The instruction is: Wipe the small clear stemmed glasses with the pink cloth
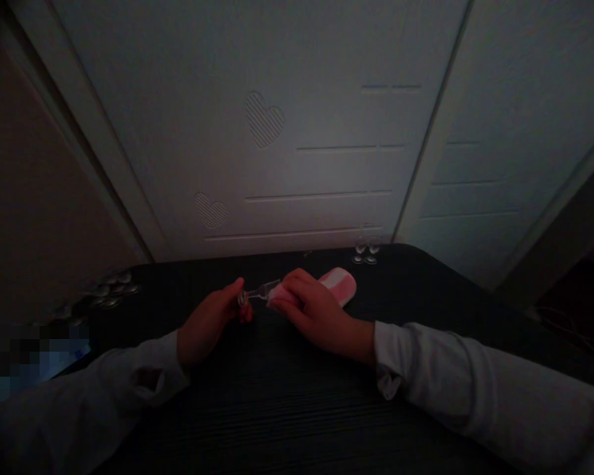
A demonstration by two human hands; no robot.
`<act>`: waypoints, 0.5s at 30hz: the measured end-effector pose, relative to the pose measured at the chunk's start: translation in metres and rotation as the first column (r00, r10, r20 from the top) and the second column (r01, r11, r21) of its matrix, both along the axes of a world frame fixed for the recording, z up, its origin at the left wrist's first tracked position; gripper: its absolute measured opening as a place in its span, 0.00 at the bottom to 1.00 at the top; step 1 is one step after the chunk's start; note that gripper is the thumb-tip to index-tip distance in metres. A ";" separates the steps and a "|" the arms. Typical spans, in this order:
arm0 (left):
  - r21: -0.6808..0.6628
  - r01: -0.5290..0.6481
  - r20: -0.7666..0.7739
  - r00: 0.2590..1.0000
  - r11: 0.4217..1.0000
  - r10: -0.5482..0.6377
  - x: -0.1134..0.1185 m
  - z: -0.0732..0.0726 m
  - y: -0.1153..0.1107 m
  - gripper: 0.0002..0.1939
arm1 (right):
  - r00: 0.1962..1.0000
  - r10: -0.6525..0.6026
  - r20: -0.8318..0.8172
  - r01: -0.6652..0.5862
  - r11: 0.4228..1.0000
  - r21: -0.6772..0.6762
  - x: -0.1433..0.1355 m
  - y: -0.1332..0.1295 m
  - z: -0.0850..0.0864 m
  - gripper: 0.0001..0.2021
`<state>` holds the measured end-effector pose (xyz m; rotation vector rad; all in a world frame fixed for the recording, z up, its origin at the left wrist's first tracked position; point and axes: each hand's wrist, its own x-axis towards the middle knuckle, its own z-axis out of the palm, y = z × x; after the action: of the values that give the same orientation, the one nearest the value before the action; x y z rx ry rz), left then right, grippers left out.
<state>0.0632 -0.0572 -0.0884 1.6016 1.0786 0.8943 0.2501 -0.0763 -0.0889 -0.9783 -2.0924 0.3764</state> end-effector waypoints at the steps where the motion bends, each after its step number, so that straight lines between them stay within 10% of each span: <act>1: -0.001 0.000 -0.005 1.000 1.000 0.000 0.000 0.000 0.000 0.25 | 1.000 0.000 -0.002 0.000 1.000 -0.003 0.000 0.000 0.000 0.06; 15: 0.190 -0.101 0.015 0.995 0.977 0.100 0.002 -0.007 -0.009 0.21 | 0.967 -0.225 -0.119 0.191 0.952 -0.241 0.000 0.012 -0.006 0.11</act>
<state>0.0656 -0.0658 -0.0957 1.7112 1.1061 1.0963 0.2501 -0.0642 -0.0950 -1.2554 -1.8207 0.5699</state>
